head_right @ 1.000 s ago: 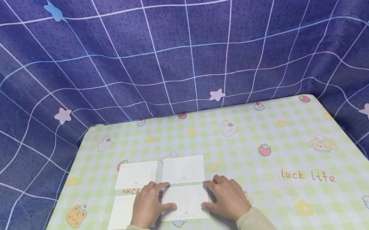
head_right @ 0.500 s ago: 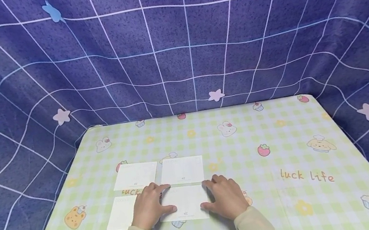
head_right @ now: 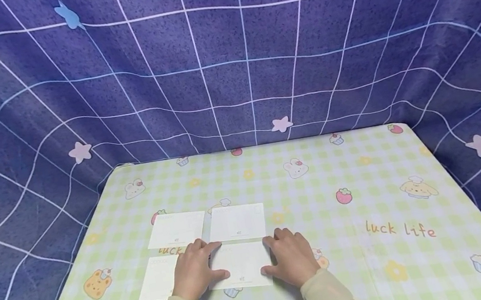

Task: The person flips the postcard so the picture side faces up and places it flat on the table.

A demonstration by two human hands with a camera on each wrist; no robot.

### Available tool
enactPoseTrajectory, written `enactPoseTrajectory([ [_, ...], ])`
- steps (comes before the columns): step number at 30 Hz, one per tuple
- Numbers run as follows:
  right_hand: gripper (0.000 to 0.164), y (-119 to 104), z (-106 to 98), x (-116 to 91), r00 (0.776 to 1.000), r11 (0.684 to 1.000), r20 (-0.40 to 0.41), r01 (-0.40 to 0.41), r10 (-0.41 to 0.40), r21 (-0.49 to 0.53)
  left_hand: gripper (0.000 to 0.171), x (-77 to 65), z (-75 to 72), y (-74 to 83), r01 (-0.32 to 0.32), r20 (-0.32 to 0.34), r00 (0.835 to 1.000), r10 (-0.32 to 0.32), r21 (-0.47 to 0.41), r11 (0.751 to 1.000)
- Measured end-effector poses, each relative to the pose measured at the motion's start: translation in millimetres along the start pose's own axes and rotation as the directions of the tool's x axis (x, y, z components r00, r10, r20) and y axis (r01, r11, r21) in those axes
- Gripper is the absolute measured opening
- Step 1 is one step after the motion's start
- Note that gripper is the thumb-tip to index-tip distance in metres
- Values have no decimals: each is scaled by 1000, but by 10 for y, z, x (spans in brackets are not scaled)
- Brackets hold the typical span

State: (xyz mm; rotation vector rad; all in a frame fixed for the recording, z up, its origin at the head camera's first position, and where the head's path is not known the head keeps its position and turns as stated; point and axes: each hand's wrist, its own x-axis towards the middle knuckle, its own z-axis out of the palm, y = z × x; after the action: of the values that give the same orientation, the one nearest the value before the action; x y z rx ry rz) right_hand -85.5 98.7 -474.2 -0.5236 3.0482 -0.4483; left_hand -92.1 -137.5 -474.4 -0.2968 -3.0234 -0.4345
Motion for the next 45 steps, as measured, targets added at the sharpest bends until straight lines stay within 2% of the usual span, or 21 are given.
enactPoseTrajectory([
  [7,66,1,26,20,1000,999,-18,20,-21,-41,70,-3,11,-9,-6,-7,1000,6,2,1000],
  [16,68,-19,48,25,1000,998,-14,8,-9,-55,70,-1,10,-12,-14,-2,1000,14,11,1000],
  [34,68,-8,71,12,1000,1000,-26,13,-14,-24,73,2,39,-3,-14,-5,1000,14,26,1000],
  [45,73,-7,66,8,999,1000,-44,7,-7,-6,75,-22,52,-4,-13,-49,999,15,28,1000],
])
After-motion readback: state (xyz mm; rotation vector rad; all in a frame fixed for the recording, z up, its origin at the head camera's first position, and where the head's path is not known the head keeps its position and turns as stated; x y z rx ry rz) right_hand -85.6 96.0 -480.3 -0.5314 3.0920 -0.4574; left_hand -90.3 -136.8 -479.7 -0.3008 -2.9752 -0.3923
